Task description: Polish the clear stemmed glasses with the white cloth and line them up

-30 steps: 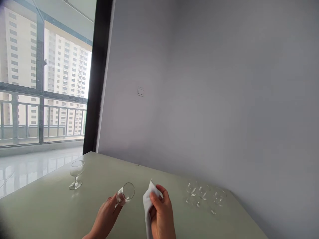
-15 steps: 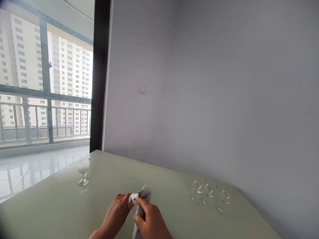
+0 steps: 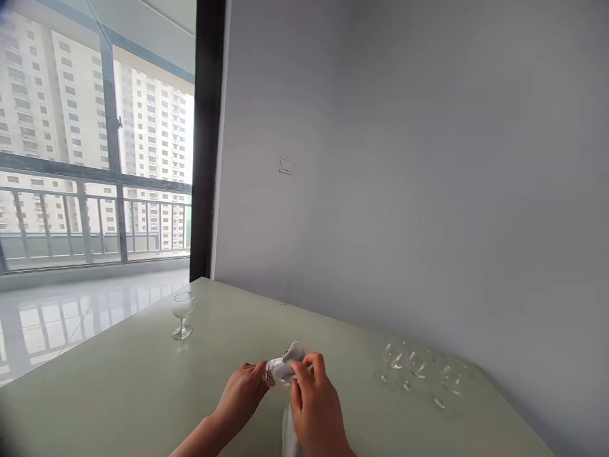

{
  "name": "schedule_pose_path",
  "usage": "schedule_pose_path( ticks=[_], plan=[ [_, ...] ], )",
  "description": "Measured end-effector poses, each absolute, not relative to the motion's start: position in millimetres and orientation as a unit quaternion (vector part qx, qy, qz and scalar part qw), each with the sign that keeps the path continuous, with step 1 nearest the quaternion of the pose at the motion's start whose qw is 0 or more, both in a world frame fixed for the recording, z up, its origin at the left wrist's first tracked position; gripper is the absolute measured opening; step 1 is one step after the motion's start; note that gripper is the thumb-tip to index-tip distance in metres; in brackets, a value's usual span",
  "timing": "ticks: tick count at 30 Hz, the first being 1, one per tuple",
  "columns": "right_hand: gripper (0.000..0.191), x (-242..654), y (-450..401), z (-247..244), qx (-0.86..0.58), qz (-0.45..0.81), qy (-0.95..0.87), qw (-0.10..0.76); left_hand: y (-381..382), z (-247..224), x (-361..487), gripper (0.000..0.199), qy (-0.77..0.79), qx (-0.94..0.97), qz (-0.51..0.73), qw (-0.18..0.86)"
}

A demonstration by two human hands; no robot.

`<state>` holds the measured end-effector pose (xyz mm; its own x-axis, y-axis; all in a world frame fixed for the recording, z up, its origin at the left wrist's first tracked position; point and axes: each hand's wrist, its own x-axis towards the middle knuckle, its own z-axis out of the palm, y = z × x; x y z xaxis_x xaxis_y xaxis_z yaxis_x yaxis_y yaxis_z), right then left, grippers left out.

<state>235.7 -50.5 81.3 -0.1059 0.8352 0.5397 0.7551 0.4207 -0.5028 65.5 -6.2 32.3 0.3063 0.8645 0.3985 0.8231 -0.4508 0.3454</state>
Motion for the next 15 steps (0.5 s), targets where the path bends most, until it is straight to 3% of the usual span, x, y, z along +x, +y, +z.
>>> schedule_pose_path(
  ticks=[4, 7, 11, 15],
  plan=[
    [0.021, 243.0, -46.7, 87.4, -0.553, 0.308, -0.535, 0.560, -6.8, 30.8, 66.9, 0.011, 0.550, 0.792, 0.262, 0.047],
    [0.032, 248.0, -45.9, 94.0, -0.543, 0.472, -0.328, 0.612, -7.5, 29.2, 67.9, 0.014, 0.564, 0.783, 0.258, 0.052],
    [0.038, 239.9, -49.8, 96.1, -0.480, 0.525, -0.392, 0.584, -8.2, 28.2, 68.8, 0.014, 0.561, 0.782, 0.265, 0.059],
    [0.034, 227.5, -51.4, 89.8, -0.491, 0.465, -0.552, 0.487, -7.0, 29.4, 66.8, 0.012, 0.547, 0.786, 0.282, 0.058]
  ],
)
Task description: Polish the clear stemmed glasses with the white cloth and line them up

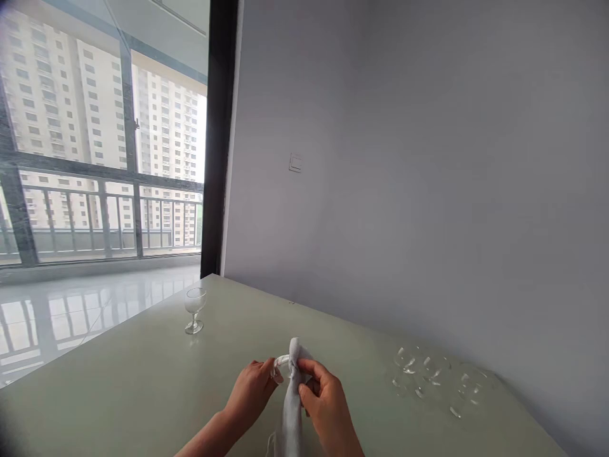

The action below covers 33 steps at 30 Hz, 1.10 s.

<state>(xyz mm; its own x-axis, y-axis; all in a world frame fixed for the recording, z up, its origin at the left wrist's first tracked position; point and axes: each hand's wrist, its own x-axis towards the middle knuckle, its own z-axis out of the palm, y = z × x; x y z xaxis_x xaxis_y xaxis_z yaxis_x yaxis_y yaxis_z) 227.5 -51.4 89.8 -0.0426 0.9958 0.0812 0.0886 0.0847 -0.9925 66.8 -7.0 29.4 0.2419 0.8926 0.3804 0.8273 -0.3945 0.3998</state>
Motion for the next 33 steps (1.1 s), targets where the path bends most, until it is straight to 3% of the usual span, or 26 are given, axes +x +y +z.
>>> schedule_pose_path(
  ticks=[5, 11, 17, 23, 28, 33],
  plan=[
    [0.051, 228.0, -49.3, 81.5, -0.498, 0.418, -0.643, 0.405, -5.0, 30.7, 62.4, 0.012, 0.508, 0.806, 0.301, 0.048],
    [0.063, 234.6, -52.4, 82.9, -0.469, 0.490, -0.675, 0.291, -7.1, 34.8, 59.9, 0.011, 0.464, 0.833, 0.302, 0.007],
    [0.060, 229.1, -59.2, 87.2, -0.473, 0.315, -0.779, 0.266, -6.2, 37.2, 55.8, 0.016, 0.421, 0.856, 0.300, -0.016],
    [0.042, 217.1, -55.4, 73.4, -0.478, 0.289, -0.765, 0.320, -2.8, 33.2, 51.3, 0.013, 0.410, 0.861, 0.300, -0.029],
    [0.036, 215.3, -45.3, 58.8, -0.506, 0.485, -0.591, 0.400, -5.0, 38.5, 49.6, 0.025, 0.424, 0.845, 0.319, -0.059],
    [0.044, 221.5, -39.3, 57.2, -0.453, 0.610, -0.460, 0.459, -5.3, 50.6, 43.8, 0.011, 0.410, 0.854, 0.311, -0.070]
  ],
)
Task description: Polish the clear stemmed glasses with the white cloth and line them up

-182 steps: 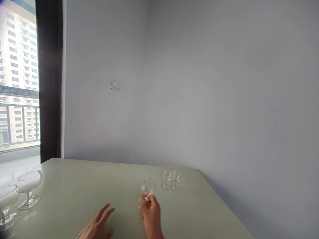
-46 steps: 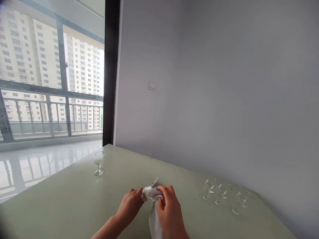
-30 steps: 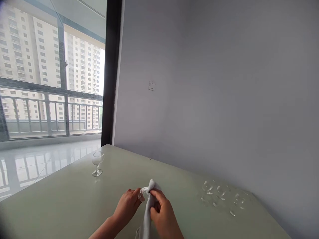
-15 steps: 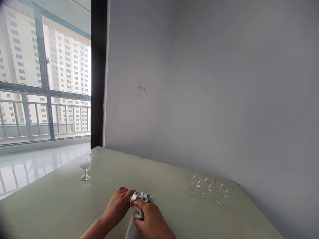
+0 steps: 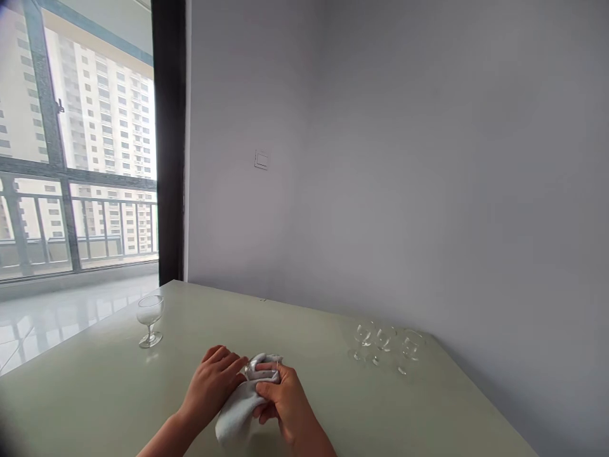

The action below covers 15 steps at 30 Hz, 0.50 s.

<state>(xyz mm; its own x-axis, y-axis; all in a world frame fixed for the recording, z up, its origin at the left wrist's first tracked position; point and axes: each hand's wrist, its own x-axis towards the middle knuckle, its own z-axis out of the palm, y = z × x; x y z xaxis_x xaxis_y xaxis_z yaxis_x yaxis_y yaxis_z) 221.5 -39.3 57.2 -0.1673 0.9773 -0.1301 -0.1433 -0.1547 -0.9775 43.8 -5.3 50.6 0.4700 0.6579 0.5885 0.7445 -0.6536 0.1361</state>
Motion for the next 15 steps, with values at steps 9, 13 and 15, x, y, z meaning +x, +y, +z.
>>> schedule_pose_path(
  ticks=[9, 13, 15],
  plan=[
    [0.035, 255.9, -48.2, 84.5, -0.449, 0.492, -0.687, 0.290, -4.7, 45.6, 47.2, 0.012, -0.395, -0.872, -0.287, -0.034],
    [0.039, 265.2, -53.1, 90.1, -0.439, 0.466, -0.718, 0.273, -7.8, 44.5, 54.4, 0.012, -0.400, -0.871, -0.278, -0.056],
    [0.037, 264.0, -50.5, 87.5, -0.459, 0.467, -0.693, 0.302, -10.0, 47.6, 57.6, 0.005, -0.407, -0.865, -0.290, -0.040]
  ],
)
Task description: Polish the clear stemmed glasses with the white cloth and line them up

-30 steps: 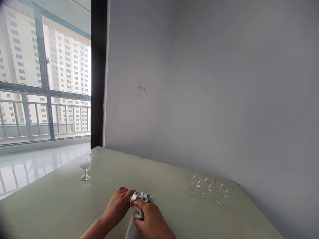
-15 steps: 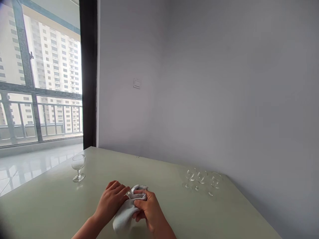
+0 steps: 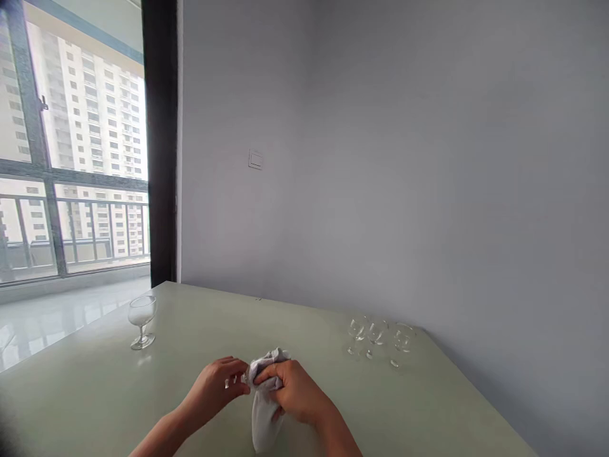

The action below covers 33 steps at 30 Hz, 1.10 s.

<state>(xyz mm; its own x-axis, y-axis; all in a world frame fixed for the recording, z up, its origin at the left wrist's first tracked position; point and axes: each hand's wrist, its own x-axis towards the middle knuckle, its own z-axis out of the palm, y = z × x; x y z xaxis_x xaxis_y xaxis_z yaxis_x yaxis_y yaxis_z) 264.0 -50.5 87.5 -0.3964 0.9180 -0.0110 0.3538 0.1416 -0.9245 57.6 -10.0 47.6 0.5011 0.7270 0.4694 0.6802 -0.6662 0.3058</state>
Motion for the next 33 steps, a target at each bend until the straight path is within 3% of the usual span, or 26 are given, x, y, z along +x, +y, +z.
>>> schedule_pose_path(
  ticks=[7, 11, 22, 29, 33],
  plan=[
    [0.039, 247.9, -39.1, 78.3, -0.471, 0.542, -0.588, 0.372, -15.2, 47.7, 62.0, 0.031, 0.416, 0.832, 0.328, -0.164],
    [0.039, 245.7, -38.4, 75.7, -0.454, 0.571, -0.550, 0.407, -15.0, 45.6, 60.2, 0.017, 0.418, 0.825, 0.331, -0.189],
    [0.038, 248.5, -37.4, 76.1, -0.430, 0.565, -0.580, 0.399, -12.5, 46.8, 62.2, 0.011, 0.412, 0.823, 0.334, -0.205],
    [0.050, 242.9, -42.6, 79.0, -0.434, 0.539, -0.609, 0.387, -7.9, 45.0, 57.5, 0.016, 0.406, 0.815, 0.366, -0.195],
    [0.043, 241.9, -41.4, 76.3, -0.445, 0.542, -0.582, 0.412, -8.4, 45.0, 57.2, 0.014, 0.388, 0.827, 0.372, -0.166]
  ],
)
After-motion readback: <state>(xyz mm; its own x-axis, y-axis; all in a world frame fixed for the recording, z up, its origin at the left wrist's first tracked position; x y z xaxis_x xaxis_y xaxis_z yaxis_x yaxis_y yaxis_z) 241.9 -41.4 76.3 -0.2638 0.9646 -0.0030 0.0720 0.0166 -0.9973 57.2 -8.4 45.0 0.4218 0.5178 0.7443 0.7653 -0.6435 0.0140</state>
